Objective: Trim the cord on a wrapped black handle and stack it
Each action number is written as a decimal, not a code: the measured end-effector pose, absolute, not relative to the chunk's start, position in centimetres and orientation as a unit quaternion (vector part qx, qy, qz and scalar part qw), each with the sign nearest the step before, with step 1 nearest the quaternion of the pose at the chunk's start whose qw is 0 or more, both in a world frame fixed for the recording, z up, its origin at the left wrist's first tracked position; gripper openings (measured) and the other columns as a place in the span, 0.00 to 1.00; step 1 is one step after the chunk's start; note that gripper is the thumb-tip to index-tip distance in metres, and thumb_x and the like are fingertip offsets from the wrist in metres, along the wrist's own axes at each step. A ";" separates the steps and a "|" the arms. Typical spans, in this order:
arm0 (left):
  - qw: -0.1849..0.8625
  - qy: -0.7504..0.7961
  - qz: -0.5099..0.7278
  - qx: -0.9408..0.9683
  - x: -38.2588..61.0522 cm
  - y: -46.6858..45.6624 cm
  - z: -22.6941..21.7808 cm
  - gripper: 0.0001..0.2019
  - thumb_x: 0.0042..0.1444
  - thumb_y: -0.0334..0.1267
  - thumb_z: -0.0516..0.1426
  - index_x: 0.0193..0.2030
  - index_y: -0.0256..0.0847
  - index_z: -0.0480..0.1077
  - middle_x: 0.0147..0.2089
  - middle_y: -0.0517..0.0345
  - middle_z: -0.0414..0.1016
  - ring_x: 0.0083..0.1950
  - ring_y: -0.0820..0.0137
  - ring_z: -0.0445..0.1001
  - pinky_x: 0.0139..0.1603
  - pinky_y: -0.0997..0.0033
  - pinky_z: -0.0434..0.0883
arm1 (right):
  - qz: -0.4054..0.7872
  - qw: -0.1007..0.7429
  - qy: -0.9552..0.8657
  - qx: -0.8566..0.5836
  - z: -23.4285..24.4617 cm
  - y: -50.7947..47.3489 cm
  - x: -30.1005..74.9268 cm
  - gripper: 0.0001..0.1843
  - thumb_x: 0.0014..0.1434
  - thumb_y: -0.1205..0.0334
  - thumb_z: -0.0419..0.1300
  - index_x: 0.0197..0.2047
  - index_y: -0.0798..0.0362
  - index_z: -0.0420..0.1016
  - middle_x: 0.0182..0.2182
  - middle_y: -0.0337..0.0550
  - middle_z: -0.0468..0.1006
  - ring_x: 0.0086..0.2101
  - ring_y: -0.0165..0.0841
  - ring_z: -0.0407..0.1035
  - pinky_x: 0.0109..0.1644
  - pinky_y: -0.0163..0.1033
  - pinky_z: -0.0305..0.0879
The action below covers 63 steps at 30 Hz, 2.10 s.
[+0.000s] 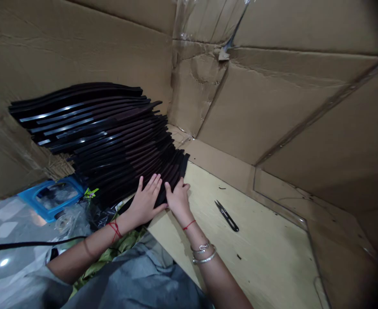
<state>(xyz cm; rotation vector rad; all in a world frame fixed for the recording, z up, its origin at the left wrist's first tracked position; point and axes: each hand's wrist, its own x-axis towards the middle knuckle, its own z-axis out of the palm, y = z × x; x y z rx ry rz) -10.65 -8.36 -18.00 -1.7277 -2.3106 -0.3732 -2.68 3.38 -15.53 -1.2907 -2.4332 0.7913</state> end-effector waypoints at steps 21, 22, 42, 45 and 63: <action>0.128 -0.812 -0.160 -0.547 -10.2 -12.0 -20.1 0.33 0.62 0.45 0.49 0.70 0.27 0.49 0.70 0.37 0.52 0.70 0.55 0.53 0.66 0.50 0.58 | 0.412 0.160 -0.799 -0.408 -15.7 3.2 -2.4 0.20 0.64 0.62 0.58 0.56 0.64 0.64 0.50 0.61 0.68 0.27 0.34 0.74 0.24 0.34 0.72; 0.125 -0.810 -0.157 -0.551 -10.6 -12.1 -20.0 0.31 0.63 0.42 0.48 0.69 0.27 0.50 0.70 0.38 0.52 0.71 0.56 0.52 0.66 0.50 0.59 | 0.422 0.163 -0.794 -0.406 -15.8 3.1 -2.8 0.19 0.63 0.64 0.58 0.54 0.65 0.64 0.50 0.62 0.68 0.26 0.32 0.73 0.22 0.32 0.70; 0.210 -0.812 -0.087 -0.538 -10.4 -11.2 -19.4 0.28 0.65 0.40 0.44 0.69 0.26 0.53 0.73 0.46 0.43 0.73 0.57 0.44 0.71 0.46 0.41 | 0.304 0.152 -0.854 -0.395 -15.5 2.7 -3.5 0.25 0.65 0.60 0.58 0.59 0.69 0.63 0.50 0.65 0.67 0.48 0.46 0.69 0.55 0.44 0.64; 0.207 -0.818 -0.090 -0.529 -11.0 -11.1 -19.8 0.27 0.66 0.38 0.42 0.70 0.30 0.53 0.73 0.52 0.42 0.74 0.62 0.43 0.72 0.52 0.37 | 0.297 0.140 -0.863 -0.384 -15.9 2.4 -4.7 0.21 0.63 0.62 0.60 0.54 0.69 0.67 0.50 0.63 0.66 0.48 0.45 0.68 0.56 0.41 0.63; 0.219 -0.800 -0.125 -0.545 -10.6 -10.5 -17.0 0.24 0.67 0.41 0.44 0.65 0.33 0.61 0.70 0.51 0.53 0.71 0.62 0.52 0.71 0.46 0.30 | 0.263 0.156 -0.887 -0.346 -15.5 2.0 -4.1 0.11 0.62 0.67 0.61 0.44 0.68 0.76 0.46 0.62 0.68 0.45 0.45 0.69 0.57 0.42 0.63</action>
